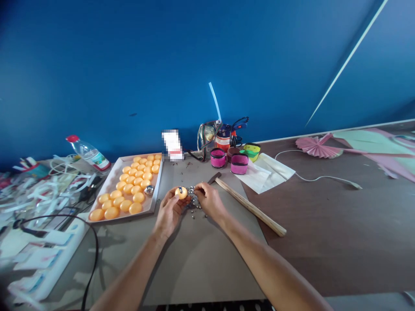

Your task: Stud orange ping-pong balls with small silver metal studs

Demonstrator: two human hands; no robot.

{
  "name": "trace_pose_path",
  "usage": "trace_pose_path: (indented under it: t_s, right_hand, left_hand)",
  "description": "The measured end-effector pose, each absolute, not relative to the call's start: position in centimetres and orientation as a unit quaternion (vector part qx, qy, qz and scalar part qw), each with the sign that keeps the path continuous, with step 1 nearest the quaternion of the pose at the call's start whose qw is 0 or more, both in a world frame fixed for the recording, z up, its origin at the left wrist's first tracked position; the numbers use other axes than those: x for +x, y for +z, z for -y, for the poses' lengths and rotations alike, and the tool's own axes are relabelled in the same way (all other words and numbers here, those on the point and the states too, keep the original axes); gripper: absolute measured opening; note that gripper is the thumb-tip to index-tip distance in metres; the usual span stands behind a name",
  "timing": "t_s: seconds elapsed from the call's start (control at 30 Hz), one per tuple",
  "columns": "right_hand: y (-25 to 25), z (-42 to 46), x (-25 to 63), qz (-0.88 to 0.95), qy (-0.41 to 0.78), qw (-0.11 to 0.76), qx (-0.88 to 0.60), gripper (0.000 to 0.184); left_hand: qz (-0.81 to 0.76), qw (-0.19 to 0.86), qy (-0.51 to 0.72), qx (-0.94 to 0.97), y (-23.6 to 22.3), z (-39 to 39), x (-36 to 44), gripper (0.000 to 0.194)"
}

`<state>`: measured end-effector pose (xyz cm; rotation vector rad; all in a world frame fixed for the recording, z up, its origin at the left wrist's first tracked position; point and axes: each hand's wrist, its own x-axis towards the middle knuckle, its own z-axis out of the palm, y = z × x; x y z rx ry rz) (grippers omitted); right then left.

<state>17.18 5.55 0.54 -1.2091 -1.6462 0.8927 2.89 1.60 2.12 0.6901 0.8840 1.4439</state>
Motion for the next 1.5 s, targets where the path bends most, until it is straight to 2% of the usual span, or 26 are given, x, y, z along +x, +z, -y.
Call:
trace_pose_path:
  t_s: [0.17,0.37,0.5,0.6,0.73,0.93,1.23,1.5]
  right_hand:
    - [0.2,-5.7,16.9,0.641,0.427,0.417,-0.483,0.01]
    - [-0.2,-5.6,16.9,0.734,0.284,0.422,-0.45,0.013]
    - [-0.2,-5.9,17.2,0.781,0.217,0.375,-0.449,0.013]
    - [-0.3,-6.1,17.4,0.802,0.181,0.34,-0.456,0.013]
    - [-0.3,-6.3,17.5,0.8,0.168,0.345,-0.462,0.013]
    - [0.0,-6.1,17.5,0.789,0.175,0.368,-0.46,0.015]
    - [0.7,-5.4,17.3,0.692,0.363,0.422,-0.459,0.021]
    - [-0.3,-5.8,17.2,0.71,0.31,0.431,-0.463,0.024]
  left_hand:
    - [-0.394,0.609,0.624,0.292,2.2,-1.6,3.0,0.029]
    - [-0.385,0.61,0.627,0.295,2.2,-1.6,2.9,0.028]
    - [-0.384,0.609,0.625,0.301,2.0,-1.6,2.8,0.028]
    - [-0.389,0.605,0.624,0.305,2.0,-1.6,2.9,0.03]
    - [-0.398,0.6,0.622,0.307,2.1,-1.6,2.9,0.031]
    - [-0.397,0.603,0.619,0.31,2.0,-1.6,2.8,0.029]
    - [-0.399,0.602,0.621,0.305,1.9,-1.7,2.8,0.032]
    - [-0.404,0.6,0.619,0.305,2.0,-1.7,2.8,0.032]
